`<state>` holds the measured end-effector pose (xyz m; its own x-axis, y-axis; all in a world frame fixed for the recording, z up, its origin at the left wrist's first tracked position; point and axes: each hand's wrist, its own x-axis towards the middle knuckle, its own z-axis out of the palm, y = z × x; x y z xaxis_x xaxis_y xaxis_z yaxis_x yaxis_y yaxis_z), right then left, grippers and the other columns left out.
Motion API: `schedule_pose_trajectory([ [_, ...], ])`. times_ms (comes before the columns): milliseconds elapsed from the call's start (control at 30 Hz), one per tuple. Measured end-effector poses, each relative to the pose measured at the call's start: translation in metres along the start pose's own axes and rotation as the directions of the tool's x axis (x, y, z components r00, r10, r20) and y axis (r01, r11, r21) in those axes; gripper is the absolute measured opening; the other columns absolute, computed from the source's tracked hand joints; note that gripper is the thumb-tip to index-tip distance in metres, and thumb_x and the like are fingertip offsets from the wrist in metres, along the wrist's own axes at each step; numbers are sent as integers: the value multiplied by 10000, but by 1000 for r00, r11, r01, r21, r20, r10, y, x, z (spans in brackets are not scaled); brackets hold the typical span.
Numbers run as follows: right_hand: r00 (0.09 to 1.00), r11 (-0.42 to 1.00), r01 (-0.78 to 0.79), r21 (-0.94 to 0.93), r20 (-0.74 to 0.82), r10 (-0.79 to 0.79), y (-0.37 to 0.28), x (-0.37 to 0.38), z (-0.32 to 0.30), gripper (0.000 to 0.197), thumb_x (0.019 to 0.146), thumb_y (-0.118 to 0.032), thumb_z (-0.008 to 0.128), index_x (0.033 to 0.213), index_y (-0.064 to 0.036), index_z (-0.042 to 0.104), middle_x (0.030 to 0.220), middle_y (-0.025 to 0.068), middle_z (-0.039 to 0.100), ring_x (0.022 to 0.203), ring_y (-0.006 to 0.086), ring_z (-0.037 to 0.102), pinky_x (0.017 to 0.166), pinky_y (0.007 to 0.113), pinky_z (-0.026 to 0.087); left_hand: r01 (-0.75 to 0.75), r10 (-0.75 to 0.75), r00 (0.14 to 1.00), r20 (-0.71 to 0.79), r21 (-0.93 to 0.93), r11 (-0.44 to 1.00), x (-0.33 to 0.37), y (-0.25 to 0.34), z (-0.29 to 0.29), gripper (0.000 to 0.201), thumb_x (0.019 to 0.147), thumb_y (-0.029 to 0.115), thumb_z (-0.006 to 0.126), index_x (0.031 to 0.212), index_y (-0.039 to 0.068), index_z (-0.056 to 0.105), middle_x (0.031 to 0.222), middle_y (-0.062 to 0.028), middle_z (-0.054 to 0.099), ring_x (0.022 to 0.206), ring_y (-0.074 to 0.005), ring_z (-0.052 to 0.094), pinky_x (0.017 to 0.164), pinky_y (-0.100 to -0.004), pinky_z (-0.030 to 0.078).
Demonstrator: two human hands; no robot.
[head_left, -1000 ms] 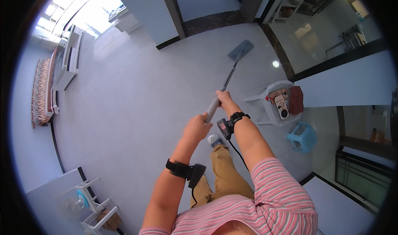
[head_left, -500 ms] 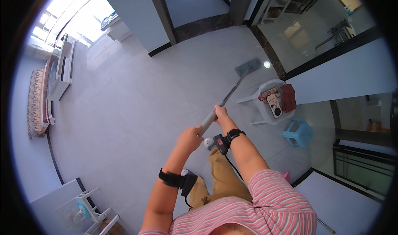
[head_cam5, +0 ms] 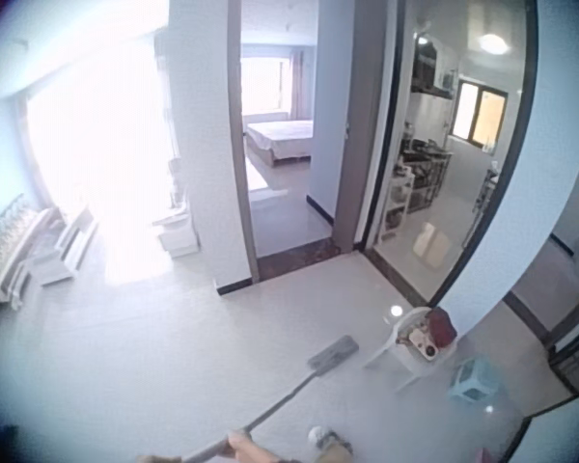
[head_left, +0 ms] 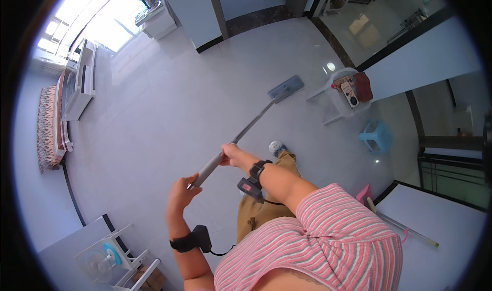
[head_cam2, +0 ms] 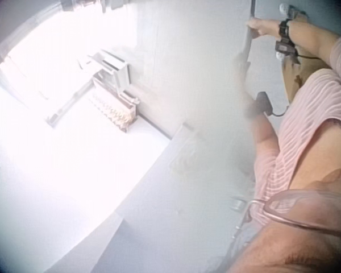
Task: The person is mopping the tiled floor of an apartment using a flat mop, covering the hallway, kitchen area, and rooms.
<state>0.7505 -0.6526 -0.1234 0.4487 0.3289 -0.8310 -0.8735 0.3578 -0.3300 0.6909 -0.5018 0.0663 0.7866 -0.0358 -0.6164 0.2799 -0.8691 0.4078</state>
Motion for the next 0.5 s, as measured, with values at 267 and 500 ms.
schedule_pose_trajectory([
  [267, 983, 994, -92, 53, 162, 82, 93, -36, 88, 175, 707, -154, 437, 661, 10, 476, 683, 163, 538, 627, 293, 565, 611, 405, 483, 163, -157, 986, 57, -116, 980, -99, -75, -44, 427, 635, 79, 630, 1051, 57, 536, 506, -5, 435, 385, -60, 371, 346, -238, 316],
  [500, 998, 998, -48, -48, 31, 49, 92, -40, 68, 185, 706, -161, 460, 660, 17, 478, 635, 149, 538, 590, 281, 570, 571, 393, 483, 163, -127, 973, 194, -181, 970, -87, -76, -24, 427, 678, 103, 611, 1085, 37, 502, 510, -14, 442, 382, -74, 401, 352, -239, 336],
])
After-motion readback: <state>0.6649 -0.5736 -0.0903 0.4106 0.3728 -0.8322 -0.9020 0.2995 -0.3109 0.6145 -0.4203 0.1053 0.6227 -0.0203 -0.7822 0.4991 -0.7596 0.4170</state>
